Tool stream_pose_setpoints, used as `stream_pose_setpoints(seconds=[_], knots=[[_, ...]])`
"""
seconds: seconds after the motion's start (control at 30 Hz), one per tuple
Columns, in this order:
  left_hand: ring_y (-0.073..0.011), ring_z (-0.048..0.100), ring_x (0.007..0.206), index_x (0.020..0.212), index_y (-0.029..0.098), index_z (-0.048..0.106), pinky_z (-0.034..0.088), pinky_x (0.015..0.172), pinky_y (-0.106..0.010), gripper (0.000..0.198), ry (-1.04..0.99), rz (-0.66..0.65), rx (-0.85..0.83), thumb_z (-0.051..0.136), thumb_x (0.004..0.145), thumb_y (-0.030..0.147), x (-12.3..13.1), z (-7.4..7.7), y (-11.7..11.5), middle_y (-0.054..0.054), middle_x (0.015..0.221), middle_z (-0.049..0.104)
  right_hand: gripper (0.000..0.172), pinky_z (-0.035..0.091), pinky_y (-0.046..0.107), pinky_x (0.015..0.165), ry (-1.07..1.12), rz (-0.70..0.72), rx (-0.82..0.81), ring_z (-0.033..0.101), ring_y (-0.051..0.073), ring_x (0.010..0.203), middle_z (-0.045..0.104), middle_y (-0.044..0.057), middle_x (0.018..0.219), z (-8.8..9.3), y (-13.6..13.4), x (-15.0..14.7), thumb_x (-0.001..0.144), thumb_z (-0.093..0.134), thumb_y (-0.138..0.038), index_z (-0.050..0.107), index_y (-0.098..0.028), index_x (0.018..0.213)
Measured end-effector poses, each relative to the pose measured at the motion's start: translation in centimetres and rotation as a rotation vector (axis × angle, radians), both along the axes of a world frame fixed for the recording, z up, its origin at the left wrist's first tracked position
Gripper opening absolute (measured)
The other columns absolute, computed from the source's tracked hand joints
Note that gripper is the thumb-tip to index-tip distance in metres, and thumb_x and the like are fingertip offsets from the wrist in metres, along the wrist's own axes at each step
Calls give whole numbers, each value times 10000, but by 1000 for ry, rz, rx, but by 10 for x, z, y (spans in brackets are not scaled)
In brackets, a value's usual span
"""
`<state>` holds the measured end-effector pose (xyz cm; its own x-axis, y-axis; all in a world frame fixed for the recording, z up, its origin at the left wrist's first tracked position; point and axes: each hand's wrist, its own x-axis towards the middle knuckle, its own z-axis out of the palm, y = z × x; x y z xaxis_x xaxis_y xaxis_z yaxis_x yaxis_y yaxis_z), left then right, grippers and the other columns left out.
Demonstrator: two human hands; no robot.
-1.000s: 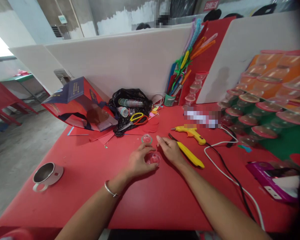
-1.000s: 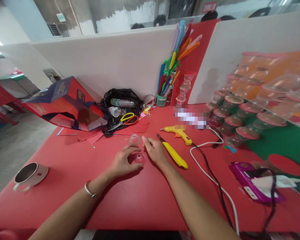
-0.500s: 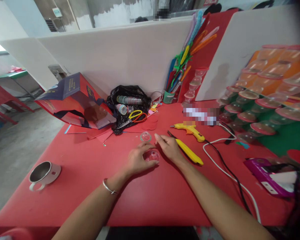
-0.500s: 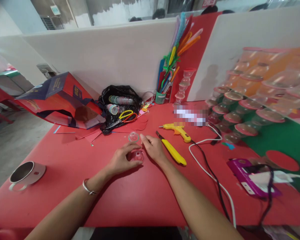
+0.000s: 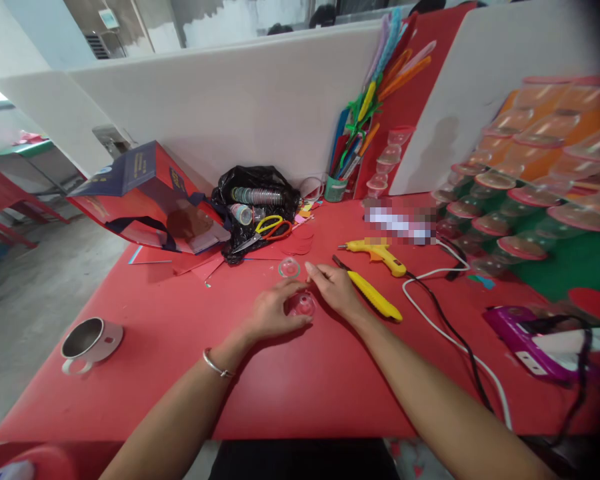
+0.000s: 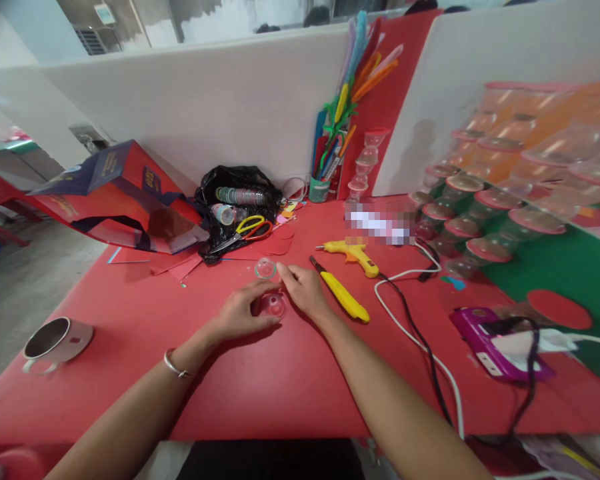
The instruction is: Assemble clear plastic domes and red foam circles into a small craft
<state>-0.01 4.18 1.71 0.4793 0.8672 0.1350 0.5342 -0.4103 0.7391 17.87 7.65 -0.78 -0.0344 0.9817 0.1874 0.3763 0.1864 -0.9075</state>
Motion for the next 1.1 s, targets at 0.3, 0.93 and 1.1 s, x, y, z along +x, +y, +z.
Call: stream_pose_setpoints(seconds=[0.3, 0.93, 1.1], knots=[[-219, 659, 983, 1026, 214, 700, 506, 889, -321, 360, -36, 67, 48, 753, 671, 247, 5, -5, 0, -60, 1129, 680, 532, 398, 247, 580, -19, 9, -1, 537, 143, 565, 581, -4, 552, 2, 0, -1, 888, 458, -613, 574, -188, 590], [-192, 652, 887, 996, 214, 724, 501, 820, -288, 310, -97, 72, 37, 683, 689, 206, 6, 2, -5, -57, 1053, 709, 541, 346, 233, 504, -60, 18, 50, 474, 122, 510, 500, -28, 498, -1, -1, -5, 901, 446, -599, 500, -197, 542], [-207, 628, 889, 984, 201, 755, 500, 790, -306, 340, -253, 131, -105, 781, 663, 309, 3, 3, 1, -75, 1030, 691, 553, 374, 228, 490, -66, -32, 117, 490, 124, 496, 523, -17, 493, 2, -1, -4, 917, 415, -598, 532, -197, 555]])
